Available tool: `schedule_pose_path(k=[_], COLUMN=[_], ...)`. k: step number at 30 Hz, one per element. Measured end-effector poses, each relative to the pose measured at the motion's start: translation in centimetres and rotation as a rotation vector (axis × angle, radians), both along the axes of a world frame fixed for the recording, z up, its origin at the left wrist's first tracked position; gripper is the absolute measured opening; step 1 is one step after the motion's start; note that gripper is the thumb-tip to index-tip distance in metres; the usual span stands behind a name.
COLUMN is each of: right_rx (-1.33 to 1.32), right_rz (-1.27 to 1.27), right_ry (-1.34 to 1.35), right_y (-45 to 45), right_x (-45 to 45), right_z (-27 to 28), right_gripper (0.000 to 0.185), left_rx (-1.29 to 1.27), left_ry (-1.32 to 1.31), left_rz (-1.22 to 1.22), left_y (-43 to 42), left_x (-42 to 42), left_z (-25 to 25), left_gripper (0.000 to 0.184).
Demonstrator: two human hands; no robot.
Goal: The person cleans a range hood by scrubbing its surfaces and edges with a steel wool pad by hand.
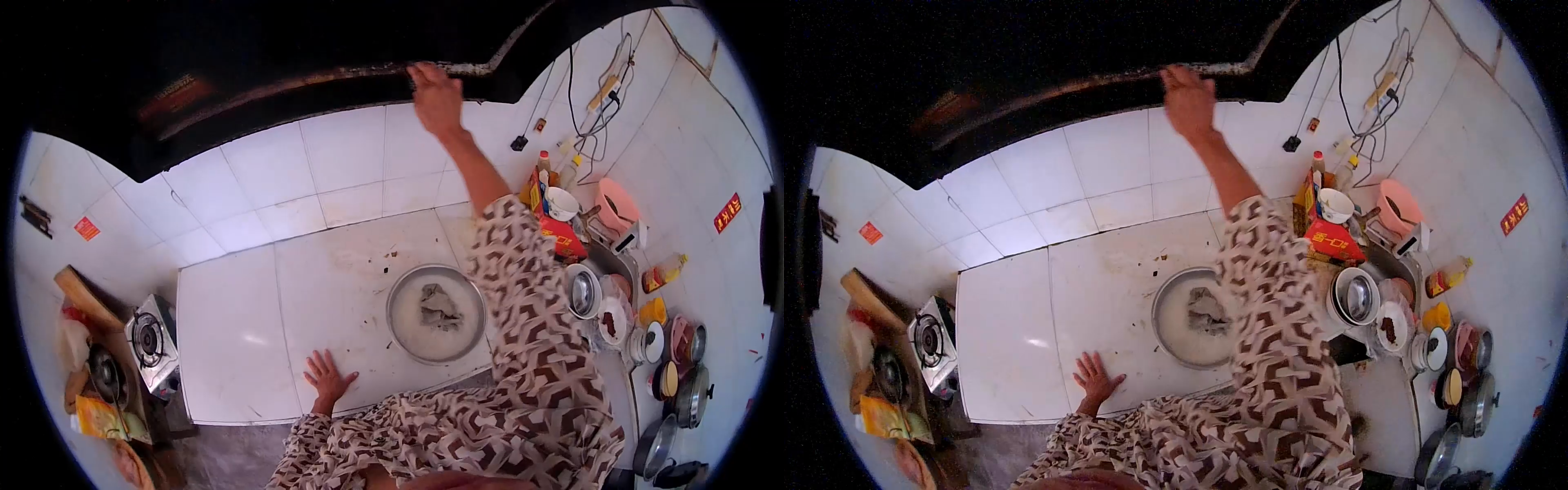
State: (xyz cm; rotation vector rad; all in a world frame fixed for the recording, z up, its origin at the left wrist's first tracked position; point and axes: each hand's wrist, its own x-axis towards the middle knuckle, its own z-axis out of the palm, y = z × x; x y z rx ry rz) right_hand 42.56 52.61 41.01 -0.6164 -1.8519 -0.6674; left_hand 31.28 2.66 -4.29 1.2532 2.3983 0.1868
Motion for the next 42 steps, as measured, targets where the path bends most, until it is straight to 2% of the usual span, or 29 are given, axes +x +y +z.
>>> schedule_pose_path(k=[2,4,5,8,9,11,14,15,16,18,20,21,24,25,27,28,30,33,34,38,39,42], right_rx=[-0.089,-0.078,-0.055,-0.295,-0.078,-0.053,0.006,-0.087,-0.006,-0.068,-0.162,-0.013,-0.003,0.02,-0.103,-0.079,-0.211,-0.012,-0.025,0.067,-0.011,-0.032], right_rz=[-0.103,-0.163,-0.249,-0.218,-0.14,-0.075,-0.11,-0.118,-0.131,-0.231,-0.209,-0.152,-0.004,-0.155,-0.115,-0.242,-0.269,-0.18,-0.169,-0.165,-0.261,-0.295], right_ry=[-0.006,0.174,0.161,0.152,0.182,0.065,-0.008,0.062,0.143,0.228,0.19,0.181,0.031,-0.039,0.153,0.161,0.155,0.156,0.127,-0.049,-0.04,0.116], right_y=[4.0,5.9,5.3,2.3,2.7,0.5,2.9,3.7,2.7,4.2,0.8,0.0,1.8,3.0,5.3,4.5,4.6,2.3,1.1,3.1,4.0,2.9], right_x=[4.1,7.2,7.1,2.5,0.7,-0.1,2.8,4.1,5.2,3.5,-0.5,-2.0,1.0,3.0,6.4,6.9,5.4,0.6,-0.5,3.7,5.2,4.6], right_z=[-0.3,-0.1,-0.3,0.6,-0.4,0.2,0.7,0.6,0.9,0.1,0.9,0.6,0.5,0.6,0.6,1.0,0.9,0.1,0.3,1.2,1.3,1.2], right_gripper=[0.033,0.035,0.035,0.03,0.027,0.028,0.027,0.028,0.026,0.022,0.013,0.013,0.024,0.025,0.019,0.018,0.017,0.021,0.021,0.019,0.02,0.02], left_rx=[0.01,0.068,0.091,0.119,0.081,-0.019,0.0,-0.015,-0.021,-0.024,-0.018,-0.006,0.017,0.017,0.024,0.027,0.015,-0.009,-0.016,-0.001,0.004,0.028], left_ry=[0.009,0.126,0.182,0.294,0.216,0.057,0.043,0.034,0.023,0.032,0.077,0.077,0.061,0.048,0.042,0.052,0.05,0.029,0.016,0.014,0.011,0.012], left_rz=[0.004,-0.014,-0.028,-0.047,-0.033,-0.011,-0.004,0.003,0.012,0.01,-0.002,-0.001,-0.001,0.001,0.016,0.016,0.019,0.027,0.03,0.028,0.022,0.031], left_y=[0.0,-0.2,-0.5,-0.5,0.1,0.0,-0.1,-0.4,-0.1,0.1,0.1,0.0,-0.1,-0.1,0.2,0.3,0.2,0.7,0.7,0.3,0.1,0.1], left_x=[-0.1,-0.2,-0.1,0.1,0.0,-0.1,-0.1,0.0,0.1,0.3,0.2,0.1,0.2,0.1,0.1,-0.1,0.3,0.2,0.4,0.1,0.0,0.1], left_z=[-0.1,-1.5,-2.3,-3.3,-2.8,-0.9,-0.8,-0.4,0.4,0.4,-0.5,-0.7,-0.4,-0.1,0.0,-0.1,-0.2,0.8,0.9,0.1,-0.1,-0.3], left_gripper=[0.122,0.122,0.122,0.121,0.121,0.122,0.122,0.122,0.122,0.122,0.122,0.122,0.121,0.121,0.121,0.121,0.121,0.122,0.122,0.122,0.122,0.122])
